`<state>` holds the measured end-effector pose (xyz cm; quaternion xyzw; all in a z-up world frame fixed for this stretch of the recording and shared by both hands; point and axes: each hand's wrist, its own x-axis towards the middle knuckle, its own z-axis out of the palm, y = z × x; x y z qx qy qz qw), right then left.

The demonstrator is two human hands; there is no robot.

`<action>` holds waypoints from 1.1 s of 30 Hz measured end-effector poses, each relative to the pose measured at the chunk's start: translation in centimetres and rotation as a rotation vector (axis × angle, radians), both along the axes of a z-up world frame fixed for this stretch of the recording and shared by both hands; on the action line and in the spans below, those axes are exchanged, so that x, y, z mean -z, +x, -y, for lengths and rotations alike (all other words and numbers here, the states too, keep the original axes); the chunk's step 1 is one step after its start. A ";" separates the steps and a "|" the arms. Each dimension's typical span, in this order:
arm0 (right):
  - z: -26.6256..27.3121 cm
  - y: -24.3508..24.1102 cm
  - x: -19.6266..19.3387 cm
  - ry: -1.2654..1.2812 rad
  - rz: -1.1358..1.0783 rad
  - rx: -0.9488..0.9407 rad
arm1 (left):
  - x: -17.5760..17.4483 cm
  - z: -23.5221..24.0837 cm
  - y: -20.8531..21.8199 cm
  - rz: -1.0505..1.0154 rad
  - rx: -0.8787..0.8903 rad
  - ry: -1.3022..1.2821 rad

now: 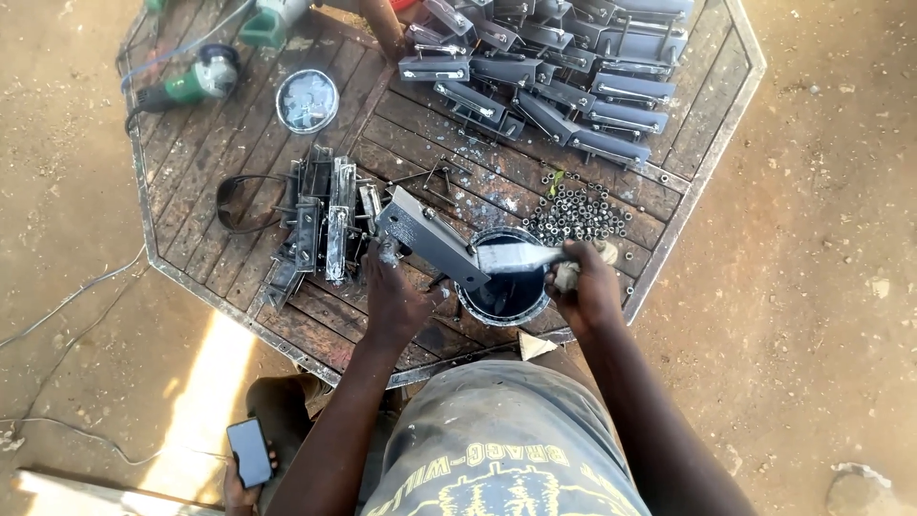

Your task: A person is painting small metal parts with black paint using a brush on a workbench in a fabrication shop.

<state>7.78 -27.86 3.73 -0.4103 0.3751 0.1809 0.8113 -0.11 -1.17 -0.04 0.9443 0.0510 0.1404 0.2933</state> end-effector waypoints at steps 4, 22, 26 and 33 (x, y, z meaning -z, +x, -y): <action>1.5 -0.2 3.3 -0.034 0.016 -0.008 | 0.6 -0.4 -0.1 0.053 0.012 0.054; 0.3 -0.9 3.1 0.063 0.014 0.001 | -2.7 1.0 0.8 -0.017 -0.022 0.186; 1.7 -1.3 5.4 -0.208 0.111 0.002 | -5.6 1.2 3.3 -0.415 -0.053 0.103; 1.5 -2.4 -1.1 -0.575 0.418 -0.126 | 4.1 -3.8 7.3 -0.542 -0.326 -0.020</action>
